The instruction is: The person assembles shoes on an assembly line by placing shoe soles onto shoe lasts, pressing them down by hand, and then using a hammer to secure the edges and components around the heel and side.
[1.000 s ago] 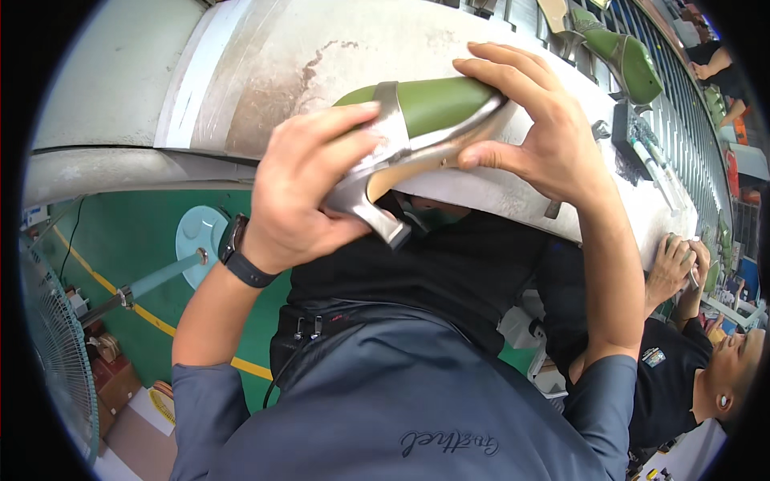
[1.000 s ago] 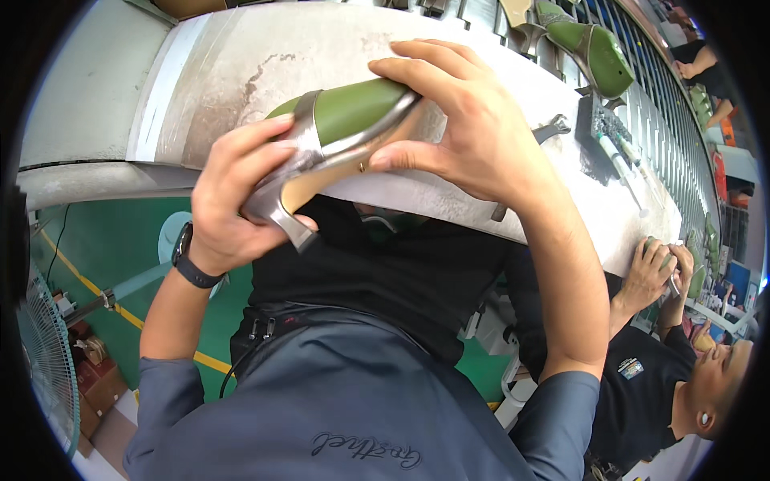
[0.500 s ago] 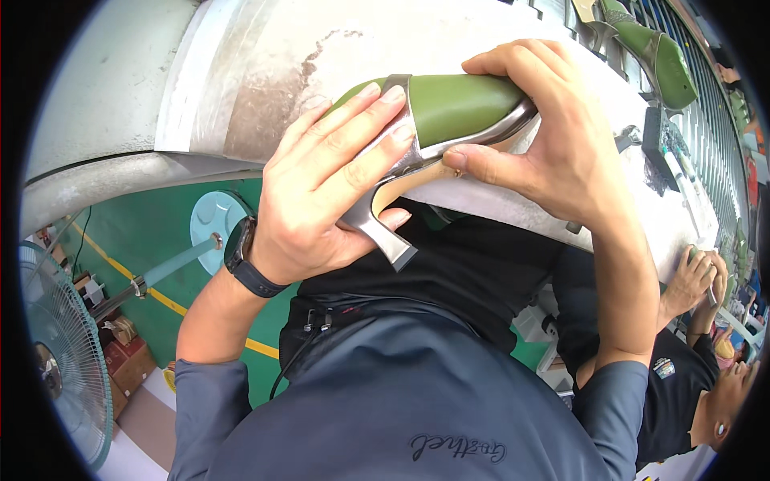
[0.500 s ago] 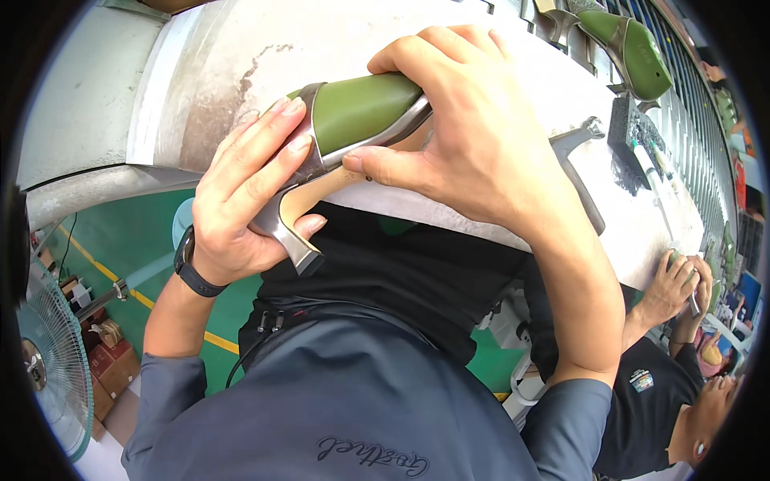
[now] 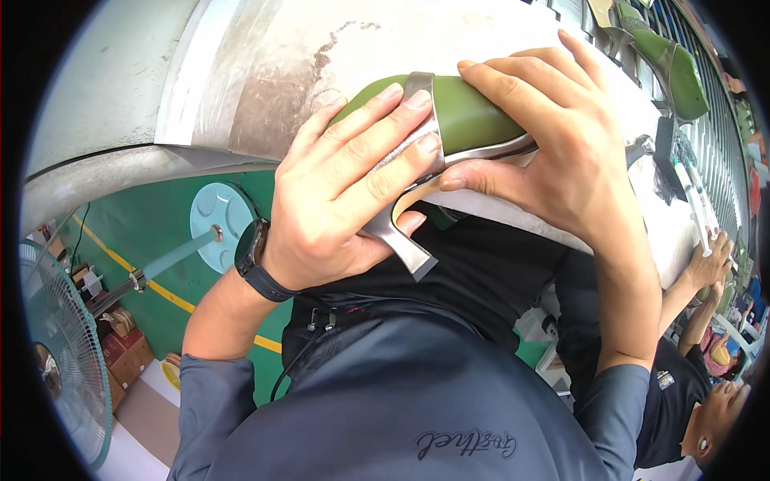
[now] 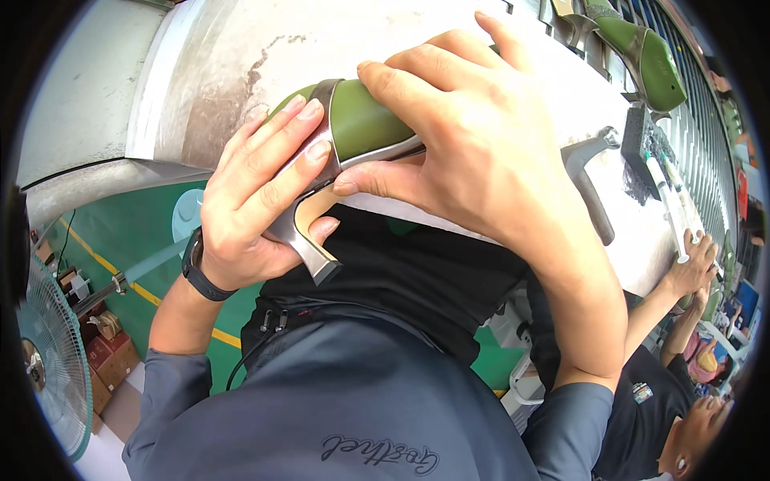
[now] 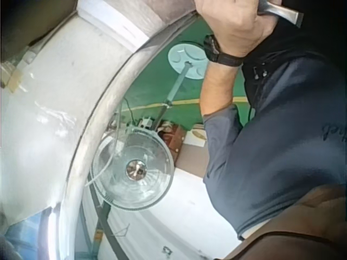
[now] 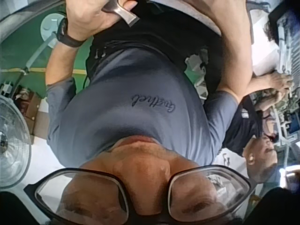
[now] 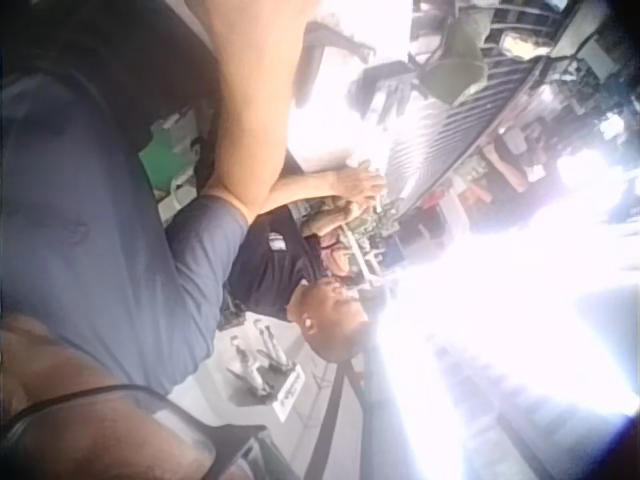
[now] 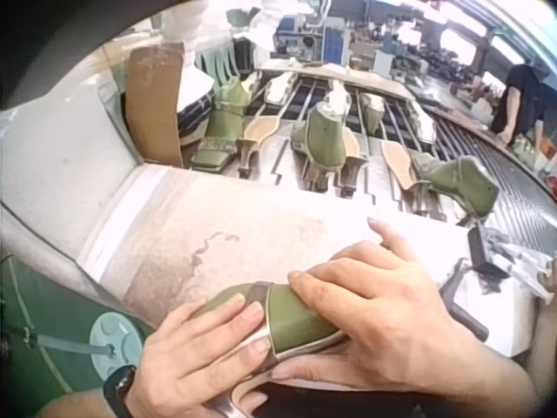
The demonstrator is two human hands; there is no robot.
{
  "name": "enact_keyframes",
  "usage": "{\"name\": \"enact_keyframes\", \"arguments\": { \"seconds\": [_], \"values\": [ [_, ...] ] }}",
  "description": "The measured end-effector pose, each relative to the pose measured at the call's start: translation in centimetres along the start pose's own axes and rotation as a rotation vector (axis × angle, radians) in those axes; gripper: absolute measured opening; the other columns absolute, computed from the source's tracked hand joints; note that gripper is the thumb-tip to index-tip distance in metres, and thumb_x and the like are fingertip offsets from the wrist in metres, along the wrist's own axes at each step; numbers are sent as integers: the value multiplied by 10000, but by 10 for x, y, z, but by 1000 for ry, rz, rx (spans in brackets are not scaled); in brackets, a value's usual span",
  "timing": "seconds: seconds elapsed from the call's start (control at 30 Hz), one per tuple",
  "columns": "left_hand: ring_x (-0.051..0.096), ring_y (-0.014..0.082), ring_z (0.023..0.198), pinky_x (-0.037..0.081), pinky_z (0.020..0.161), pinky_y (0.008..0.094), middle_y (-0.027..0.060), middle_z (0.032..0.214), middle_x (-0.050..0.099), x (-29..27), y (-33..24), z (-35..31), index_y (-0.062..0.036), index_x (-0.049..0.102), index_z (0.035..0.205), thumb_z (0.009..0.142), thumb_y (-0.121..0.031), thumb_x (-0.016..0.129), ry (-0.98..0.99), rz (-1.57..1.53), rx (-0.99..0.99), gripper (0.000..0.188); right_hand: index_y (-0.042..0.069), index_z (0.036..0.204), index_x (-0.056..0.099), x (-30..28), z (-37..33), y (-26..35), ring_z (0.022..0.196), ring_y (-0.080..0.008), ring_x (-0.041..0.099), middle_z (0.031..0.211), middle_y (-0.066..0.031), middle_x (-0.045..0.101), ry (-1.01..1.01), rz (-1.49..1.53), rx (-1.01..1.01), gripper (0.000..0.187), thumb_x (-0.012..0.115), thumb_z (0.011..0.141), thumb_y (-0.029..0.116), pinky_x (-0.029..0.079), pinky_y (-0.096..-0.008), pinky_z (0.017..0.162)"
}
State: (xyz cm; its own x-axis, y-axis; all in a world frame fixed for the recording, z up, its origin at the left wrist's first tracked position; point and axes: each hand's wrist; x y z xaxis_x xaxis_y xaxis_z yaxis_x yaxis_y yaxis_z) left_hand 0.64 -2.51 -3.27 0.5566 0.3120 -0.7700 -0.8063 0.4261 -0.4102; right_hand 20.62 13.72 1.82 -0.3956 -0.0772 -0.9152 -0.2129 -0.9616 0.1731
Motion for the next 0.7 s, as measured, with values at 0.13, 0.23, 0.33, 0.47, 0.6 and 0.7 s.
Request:
{"name": "enact_keyframes", "arguments": {
  "seconds": [0.13, 0.23, 0.33, 0.47, 0.6, 0.7],
  "values": [
    [620, 427, 1320, 452, 1106, 533, 238, 1408, 645, 1, 1, -1, -53, 661, 1366, 838, -305, 842, -4, -2, -4, 612, 49, 1140, 733, -4, 8, 7, 1030, -302, 705, 1073, -98, 743, 46, 20, 67, 739, 934, 585, 494, 413, -534, 1139],
    [618, 427, 1324, 449, 1108, 534, 241, 1405, 646, 2, -1, 0, -44, 665, 1359, 836, -296, 843, -4, 4, -10, 606, 46, 1116, 731, -5, 12, 7, 999, -308, 718, 1031, -107, 746, 93, 30, 105, 731, 952, 567, 474, 426, -547, 1132],
    [618, 429, 1323, 449, 1108, 533, 244, 1404, 646, 5, 0, 1, -30, 668, 1351, 837, -300, 841, -19, 22, 4, 606, 42, 1105, 730, -5, 15, 10, 980, -306, 728, 1012, -114, 753, 145, 3, 127, 741, 956, 549, 478, 437, -553, 1126],
    [623, 440, 1309, 458, 1096, 524, 246, 1407, 644, 12, -8, 2, -2, 659, 1352, 834, -306, 838, -98, 75, -26, 626, 42, 1175, 721, -7, 12, 12, 1181, -326, 667, 1172, -156, 728, 35, -77, 82, 744, 946, 597, 454, 438, -544, 1123],
    [543, 437, 1388, 436, 1112, 529, 268, 1517, 534, 13, -24, 11, 20, 619, 1409, 752, -429, 898, -6, 73, -127, 843, 55, 1353, 661, 7, -21, 6, 1358, -381, 546, 1434, -201, 606, -242, -49, 220, 807, 950, 660, 347, 445, -514, 1123],
    [524, 435, 1394, 420, 1135, 536, 251, 1518, 528, -5, -19, 17, 26, 616, 1409, 710, -437, 921, 46, -61, -108, 893, 83, 1382, 653, -1, -72, -10, 1238, -372, 607, 1397, -193, 609, -422, -36, 422, 646, 893, 786, 157, 504, -437, 1029]
  ]
}}
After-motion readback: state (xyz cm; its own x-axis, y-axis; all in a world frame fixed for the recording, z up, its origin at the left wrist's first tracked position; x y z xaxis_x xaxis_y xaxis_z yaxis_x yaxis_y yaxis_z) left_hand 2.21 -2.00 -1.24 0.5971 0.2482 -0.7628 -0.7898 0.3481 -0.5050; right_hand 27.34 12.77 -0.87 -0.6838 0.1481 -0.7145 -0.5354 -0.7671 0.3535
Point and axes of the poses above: each hand's wrist, its own z-axis towards the middle knuckle, its own x-axis out of the palm, y = z × x
